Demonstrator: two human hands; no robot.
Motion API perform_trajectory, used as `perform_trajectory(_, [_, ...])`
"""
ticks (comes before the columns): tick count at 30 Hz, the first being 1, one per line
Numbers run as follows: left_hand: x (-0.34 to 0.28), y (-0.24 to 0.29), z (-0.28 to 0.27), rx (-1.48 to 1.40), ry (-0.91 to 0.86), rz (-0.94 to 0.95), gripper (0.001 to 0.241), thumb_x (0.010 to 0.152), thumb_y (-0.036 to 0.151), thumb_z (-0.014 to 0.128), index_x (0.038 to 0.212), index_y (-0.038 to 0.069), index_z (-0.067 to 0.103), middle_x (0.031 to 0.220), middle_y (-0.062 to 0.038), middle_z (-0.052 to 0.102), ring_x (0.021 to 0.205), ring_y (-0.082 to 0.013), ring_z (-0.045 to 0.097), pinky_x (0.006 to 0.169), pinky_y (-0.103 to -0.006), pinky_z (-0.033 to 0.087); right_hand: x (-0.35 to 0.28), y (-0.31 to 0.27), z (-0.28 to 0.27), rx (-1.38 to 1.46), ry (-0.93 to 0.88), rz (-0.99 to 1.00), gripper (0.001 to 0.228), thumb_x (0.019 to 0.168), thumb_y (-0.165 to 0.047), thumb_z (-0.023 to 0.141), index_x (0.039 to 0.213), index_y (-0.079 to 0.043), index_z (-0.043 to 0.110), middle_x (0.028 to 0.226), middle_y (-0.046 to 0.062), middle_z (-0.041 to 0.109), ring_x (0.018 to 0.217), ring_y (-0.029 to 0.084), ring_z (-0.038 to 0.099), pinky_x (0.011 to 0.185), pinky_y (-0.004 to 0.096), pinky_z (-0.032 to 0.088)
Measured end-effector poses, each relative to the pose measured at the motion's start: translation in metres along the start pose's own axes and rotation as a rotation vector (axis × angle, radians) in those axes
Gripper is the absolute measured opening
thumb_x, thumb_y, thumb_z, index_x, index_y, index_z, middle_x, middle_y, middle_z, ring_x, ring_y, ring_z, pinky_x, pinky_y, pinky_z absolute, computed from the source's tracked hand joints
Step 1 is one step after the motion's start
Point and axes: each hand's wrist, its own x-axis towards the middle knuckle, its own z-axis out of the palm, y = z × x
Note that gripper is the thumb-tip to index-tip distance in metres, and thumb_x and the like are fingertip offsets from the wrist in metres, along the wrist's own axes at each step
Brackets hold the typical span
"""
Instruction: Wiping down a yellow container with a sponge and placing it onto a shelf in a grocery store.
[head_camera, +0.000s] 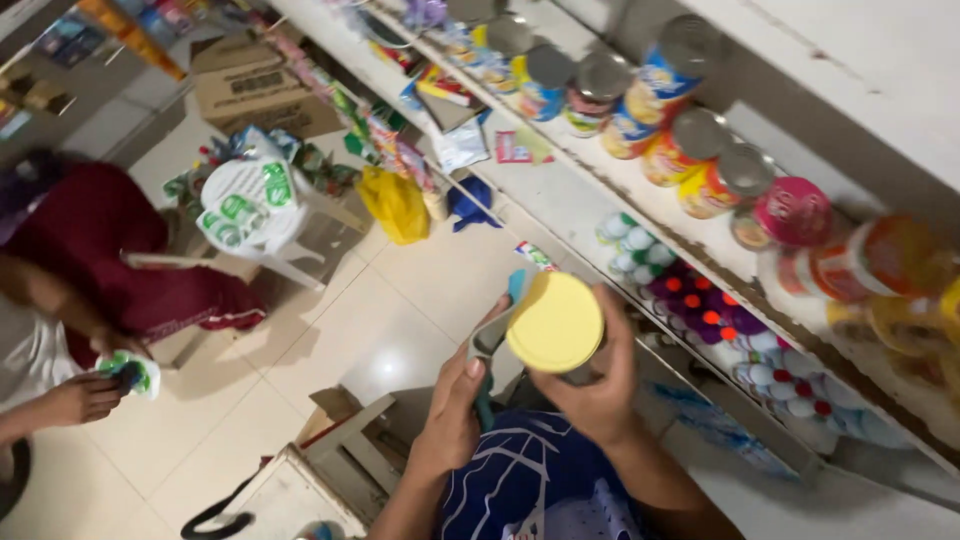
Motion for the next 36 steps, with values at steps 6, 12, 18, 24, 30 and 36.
perform_trajectory(6, [-0.032,-0.002,-0.034,-0.074,0.196,-0.059,0.069,0.098,0.041,0.032,0.149,-0.006,0.044,0.155,-0.021,0.049,0.139,-0.0325,0.050,0.116,-0.0423,0.034,-0.028,-0.016,0.037,0.230,-0.276,-0.127,0.106,0.075,-0.011,0.092,0.153,0.005,0.023,0.138,0.034,0.059,0.114,0.037,0.073,0.094,0.037,0.070])
perform_trajectory(12, [-0.051,0.000,-0.045,0.030,0.154,0.048,0.066,0.104,0.039,0.028,0.146,-0.009,0.043,0.156,-0.023,0.045,0.145,-0.0364,0.043,0.121,-0.0457,0.030,-0.027,-0.020,0.043,0.170,-0.280,0.003,0.118,0.065,-0.010,0.096,0.155,0.008,0.022,0.145,0.030,0.056,0.127,0.036,0.066,0.107,0.039,0.057])
perform_trajectory(18, [-0.056,0.014,-0.045,0.120,0.135,0.215,0.060,0.108,0.035,0.025,0.150,-0.005,0.040,0.161,-0.022,0.039,0.153,-0.0400,0.034,0.128,-0.0499,0.024,-0.002,-0.017,0.051,0.171,-0.188,0.014,0.113,0.068,0.000,0.089,0.158,0.001,0.021,0.144,0.025,0.053,0.129,0.038,0.062,0.106,0.044,0.061])
perform_trajectory(24, [-0.053,0.005,-0.040,0.172,0.192,0.252,0.058,0.107,0.030,0.025,0.153,-0.004,0.036,0.163,-0.020,0.037,0.154,-0.0388,0.036,0.129,-0.0496,0.027,0.009,-0.014,0.053,0.304,-0.187,0.179,0.101,0.074,0.005,0.083,0.157,0.001,0.024,0.143,0.023,0.052,0.125,0.032,0.062,0.105,0.036,0.056])
perform_trajectory(30, [-0.043,-0.008,-0.048,0.002,0.351,0.371,0.055,0.106,0.025,0.034,0.147,-0.007,0.049,0.145,-0.022,0.057,0.135,-0.0326,0.051,0.113,-0.0553,0.038,0.003,-0.002,0.067,0.330,-0.273,-0.125,0.121,0.041,-0.024,0.105,0.140,0.019,0.049,0.122,0.032,0.063,0.123,0.043,0.065,0.107,0.049,0.050])
perform_trajectory(36, [-0.041,-0.003,-0.047,0.080,0.449,0.382,0.051,0.106,0.025,0.037,0.142,-0.007,0.054,0.143,-0.027,0.057,0.136,-0.0431,0.052,0.110,-0.0553,0.041,0.024,0.015,0.069,0.358,-0.365,-0.182,0.119,0.048,-0.021,0.103,0.145,0.017,0.045,0.130,0.029,0.065,0.124,0.037,0.065,0.107,0.044,0.050])
